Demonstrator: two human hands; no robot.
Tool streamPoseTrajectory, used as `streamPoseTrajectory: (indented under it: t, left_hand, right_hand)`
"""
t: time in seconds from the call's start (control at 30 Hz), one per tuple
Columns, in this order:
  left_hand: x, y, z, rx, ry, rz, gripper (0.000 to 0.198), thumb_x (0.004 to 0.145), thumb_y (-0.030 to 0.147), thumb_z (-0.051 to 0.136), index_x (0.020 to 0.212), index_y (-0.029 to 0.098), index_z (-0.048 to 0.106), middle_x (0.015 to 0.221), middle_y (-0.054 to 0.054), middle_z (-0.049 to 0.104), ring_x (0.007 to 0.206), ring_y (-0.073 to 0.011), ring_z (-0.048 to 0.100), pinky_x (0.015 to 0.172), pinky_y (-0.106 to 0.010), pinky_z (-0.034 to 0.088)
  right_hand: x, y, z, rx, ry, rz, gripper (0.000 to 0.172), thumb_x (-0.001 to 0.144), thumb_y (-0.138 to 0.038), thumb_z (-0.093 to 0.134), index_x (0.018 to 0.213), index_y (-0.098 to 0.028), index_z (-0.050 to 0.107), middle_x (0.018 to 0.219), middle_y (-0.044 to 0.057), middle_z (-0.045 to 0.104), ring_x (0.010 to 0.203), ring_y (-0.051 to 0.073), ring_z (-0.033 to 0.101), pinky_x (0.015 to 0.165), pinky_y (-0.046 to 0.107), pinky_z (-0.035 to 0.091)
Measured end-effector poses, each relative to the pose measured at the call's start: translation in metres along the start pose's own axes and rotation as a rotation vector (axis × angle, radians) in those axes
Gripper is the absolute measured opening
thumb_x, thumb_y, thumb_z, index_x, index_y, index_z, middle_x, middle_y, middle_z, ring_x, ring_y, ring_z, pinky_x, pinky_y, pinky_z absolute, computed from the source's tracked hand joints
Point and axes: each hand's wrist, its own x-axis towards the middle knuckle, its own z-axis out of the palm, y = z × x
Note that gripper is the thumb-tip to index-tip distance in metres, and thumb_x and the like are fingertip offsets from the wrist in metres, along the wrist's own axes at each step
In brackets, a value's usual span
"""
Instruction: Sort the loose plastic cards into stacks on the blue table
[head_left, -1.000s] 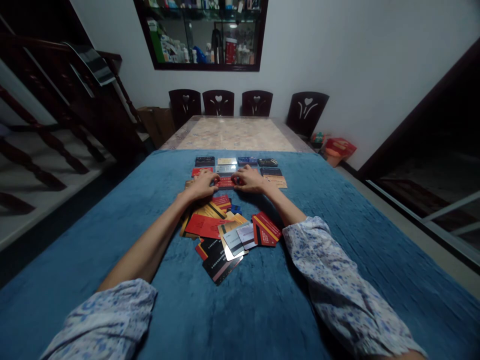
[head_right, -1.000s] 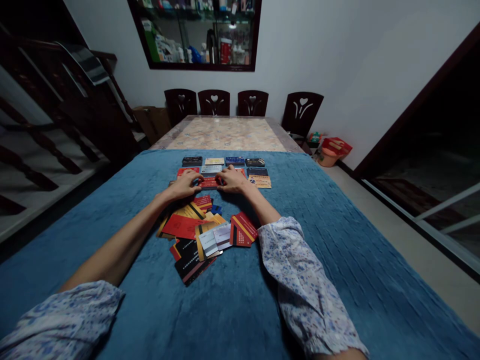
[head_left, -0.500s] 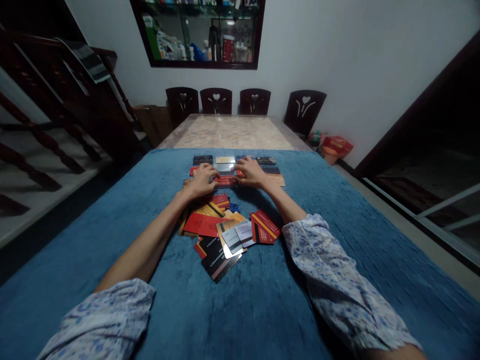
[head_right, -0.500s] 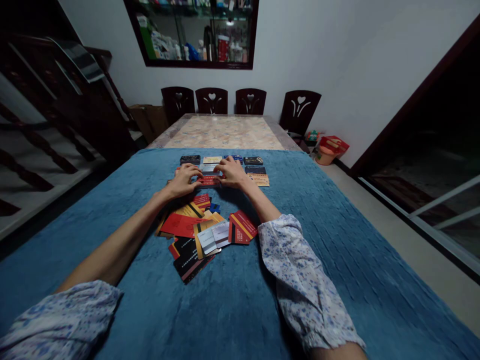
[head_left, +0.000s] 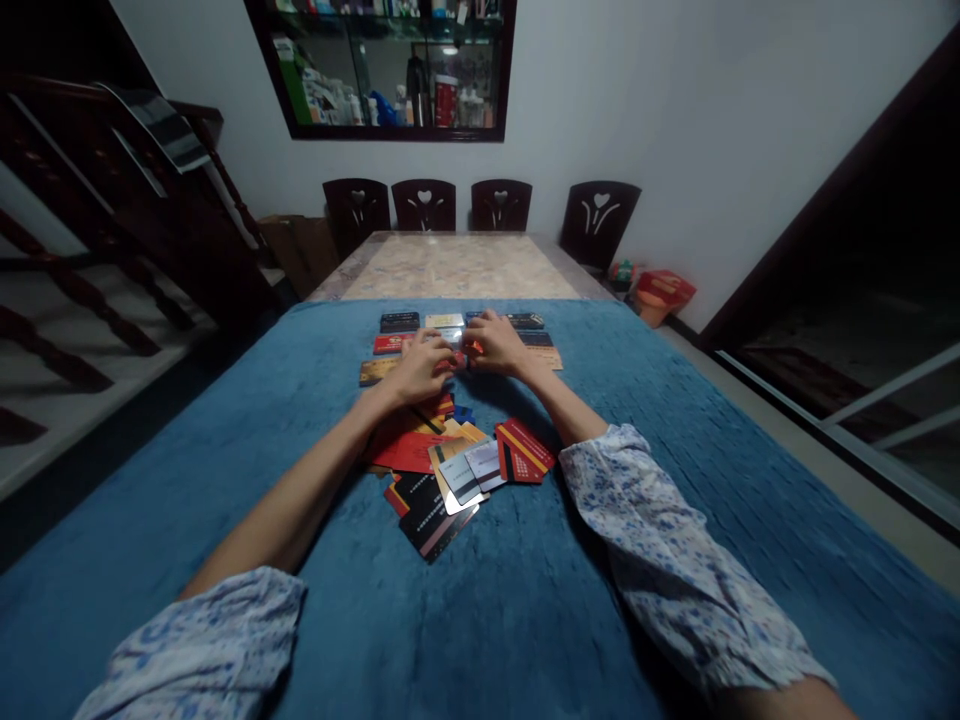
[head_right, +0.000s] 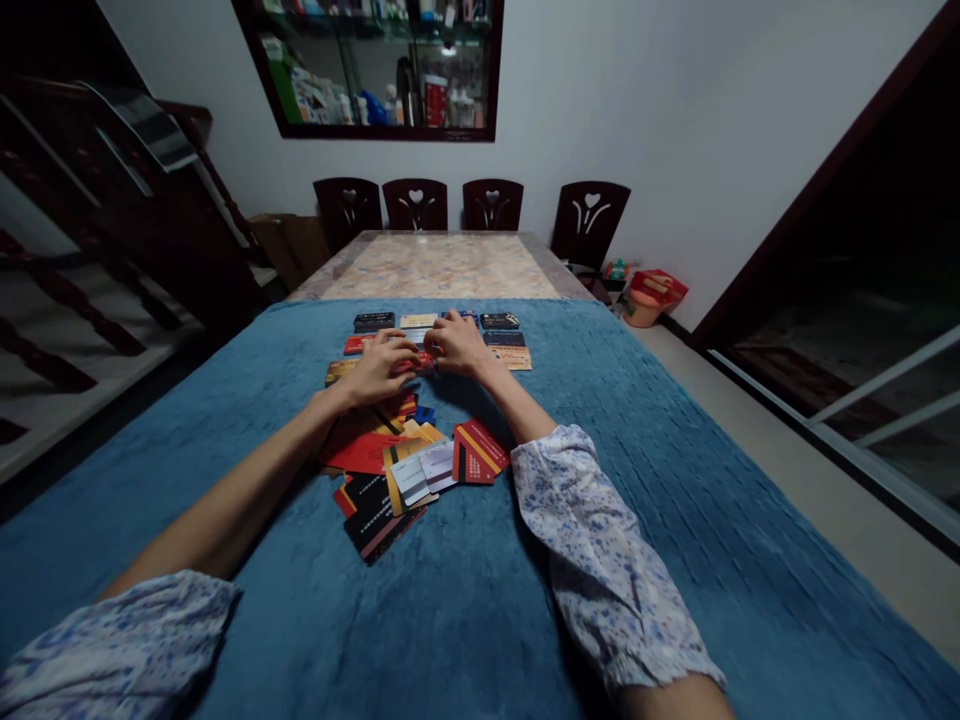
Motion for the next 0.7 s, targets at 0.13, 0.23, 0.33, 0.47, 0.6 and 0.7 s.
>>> streamPoseTrajectory:
  t: [0.13, 0.23, 0.33, 0.47, 0.6, 0.7]
  left_hand:
    - [-0.002, 0.014, -0.001, 0.009, -0.035, 0.053, 0.022, 0.088, 0.020, 0.060, 0.102, 0.023, 0.076, 0.122, -0.009, 0.069, 0.136, -0.0350, 0.040, 0.112, -0.061, 0.030]
    - [-0.006, 0.023, 0.001, 0.017, -0.058, 0.084, 0.023, 0.086, 0.019, 0.061, 0.103, 0.023, 0.076, 0.124, -0.010, 0.068, 0.136, -0.0356, 0.040, 0.110, -0.061, 0.032]
    - [-0.012, 0.031, 0.004, 0.021, -0.080, 0.118, 0.021, 0.086, 0.020, 0.062, 0.103, 0.023, 0.076, 0.127, -0.010, 0.067, 0.136, -0.0358, 0.040, 0.109, -0.060, 0.033]
    - [-0.025, 0.043, 0.005, 0.021, -0.097, 0.175, 0.018, 0.088, 0.020, 0.063, 0.101, 0.022, 0.074, 0.128, -0.010, 0.066, 0.137, -0.0360, 0.039, 0.109, -0.061, 0.031]
    - [-0.039, 0.056, 0.007, 0.026, -0.117, 0.234, 0.017, 0.090, 0.020, 0.060, 0.103, 0.023, 0.072, 0.128, -0.010, 0.066, 0.134, -0.0342, 0.041, 0.106, -0.059, 0.033]
    - [-0.049, 0.066, 0.010, 0.032, -0.109, 0.264, 0.018, 0.092, 0.024, 0.060, 0.105, 0.024, 0.071, 0.128, -0.010, 0.066, 0.134, -0.0342, 0.042, 0.104, -0.057, 0.035]
  right_hand:
    - [-0.007, 0.000, -0.004, -0.014, -0.025, -0.020, 0.029, 0.092, -0.027, 0.054, 0.111, -0.020, 0.075, 0.112, 0.014, 0.068, 0.111, 0.032, 0.044, 0.081, 0.039, 0.032]
    - [-0.016, 0.003, -0.006, -0.021, -0.029, -0.042, 0.028, 0.093, -0.027, 0.053, 0.109, -0.020, 0.075, 0.111, 0.014, 0.068, 0.112, 0.032, 0.044, 0.083, 0.039, 0.031]
    - [-0.029, 0.008, -0.007, -0.022, -0.033, -0.061, 0.026, 0.094, -0.028, 0.053, 0.106, -0.021, 0.075, 0.111, 0.013, 0.069, 0.113, 0.032, 0.043, 0.085, 0.039, 0.031]
    - [-0.053, 0.010, -0.011, -0.005, -0.038, -0.077, 0.029, 0.095, -0.028, 0.051, 0.110, -0.022, 0.075, 0.117, 0.013, 0.068, 0.111, 0.031, 0.044, 0.086, 0.040, 0.031]
    - [-0.079, 0.012, -0.013, 0.011, -0.042, -0.114, 0.029, 0.095, -0.029, 0.054, 0.114, -0.023, 0.075, 0.117, 0.013, 0.069, 0.112, 0.031, 0.045, 0.090, 0.042, 0.033]
    - [-0.097, 0.016, -0.011, 0.043, -0.025, -0.142, 0.029, 0.095, -0.032, 0.054, 0.113, -0.023, 0.075, 0.115, 0.013, 0.070, 0.112, 0.031, 0.046, 0.093, 0.045, 0.034]
